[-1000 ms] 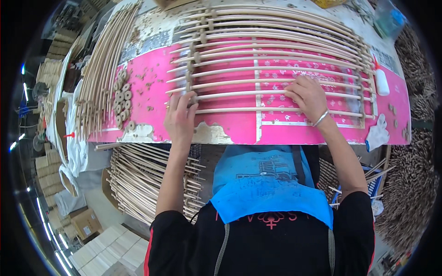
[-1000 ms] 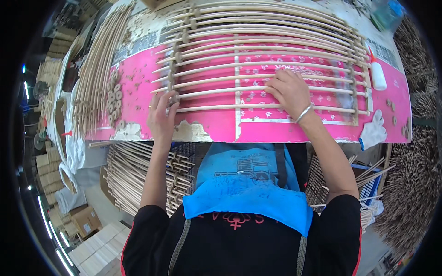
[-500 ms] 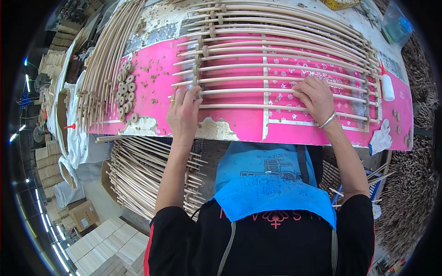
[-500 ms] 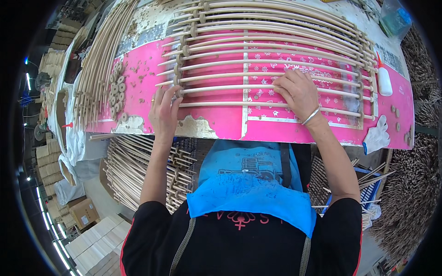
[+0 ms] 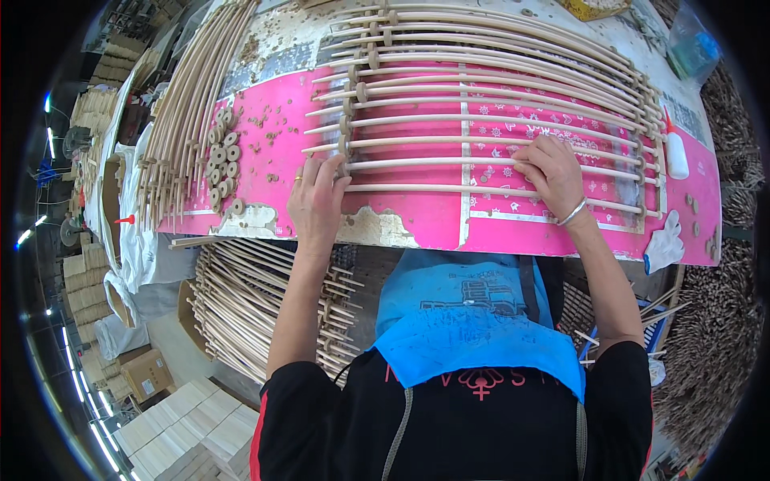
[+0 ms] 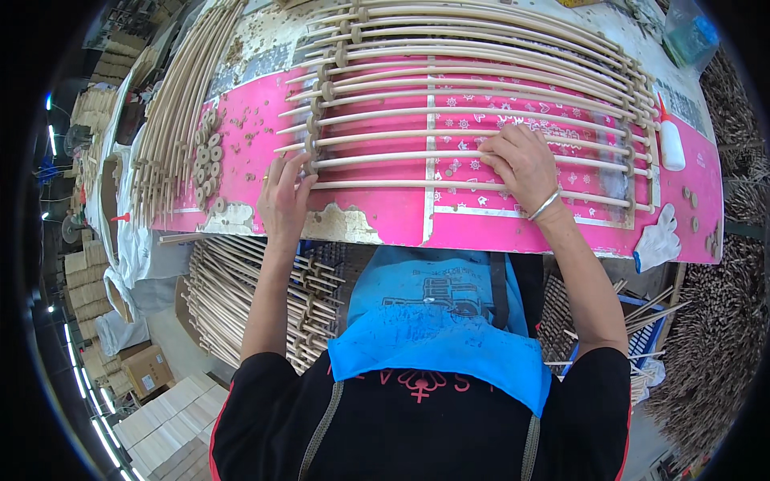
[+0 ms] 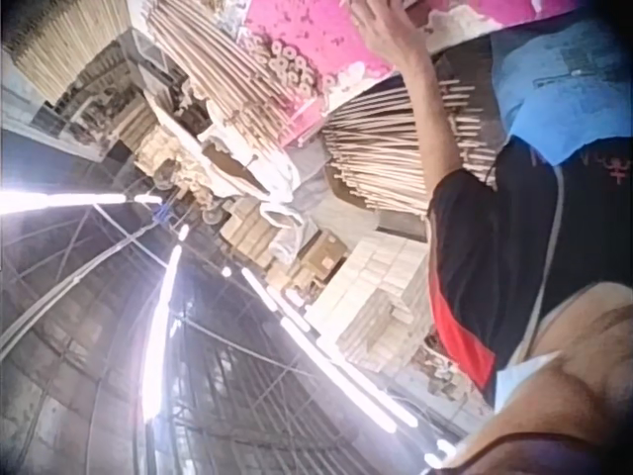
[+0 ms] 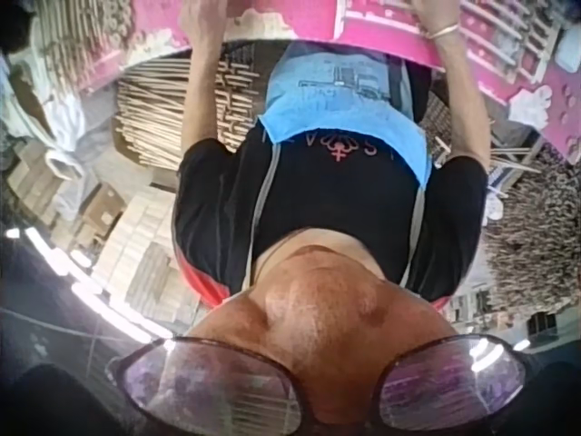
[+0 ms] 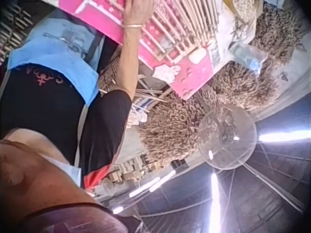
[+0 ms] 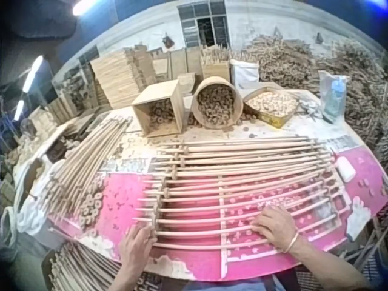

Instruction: Assembling a curved wooden slat structure by applying glue and positioning small wooden components.

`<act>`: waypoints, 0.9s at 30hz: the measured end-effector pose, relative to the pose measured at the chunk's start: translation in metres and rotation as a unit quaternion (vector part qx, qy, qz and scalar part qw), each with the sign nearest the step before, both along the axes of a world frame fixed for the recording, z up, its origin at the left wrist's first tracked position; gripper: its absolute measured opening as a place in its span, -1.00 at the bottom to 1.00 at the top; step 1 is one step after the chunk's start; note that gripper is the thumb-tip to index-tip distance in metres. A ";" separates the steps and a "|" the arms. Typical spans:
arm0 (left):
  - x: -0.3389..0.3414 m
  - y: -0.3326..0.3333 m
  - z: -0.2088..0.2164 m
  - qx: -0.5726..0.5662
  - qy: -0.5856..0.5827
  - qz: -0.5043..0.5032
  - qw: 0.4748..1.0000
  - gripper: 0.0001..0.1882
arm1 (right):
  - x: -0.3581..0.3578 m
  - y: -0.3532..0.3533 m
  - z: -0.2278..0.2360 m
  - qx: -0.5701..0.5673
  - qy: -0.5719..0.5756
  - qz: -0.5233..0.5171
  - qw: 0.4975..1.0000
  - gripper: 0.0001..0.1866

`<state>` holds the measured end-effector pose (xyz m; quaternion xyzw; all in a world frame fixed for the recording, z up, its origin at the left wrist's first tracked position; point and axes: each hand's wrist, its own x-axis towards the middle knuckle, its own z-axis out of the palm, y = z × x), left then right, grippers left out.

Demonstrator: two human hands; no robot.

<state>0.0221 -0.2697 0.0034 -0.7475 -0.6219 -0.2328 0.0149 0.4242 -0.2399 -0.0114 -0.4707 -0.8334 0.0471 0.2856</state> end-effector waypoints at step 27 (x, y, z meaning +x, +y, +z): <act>-0.120 -0.035 -0.017 0.026 -0.222 0.224 0.949 -0.68 | 0.021 0.039 0.021 -0.003 -0.010 -0.014 1.000 -0.78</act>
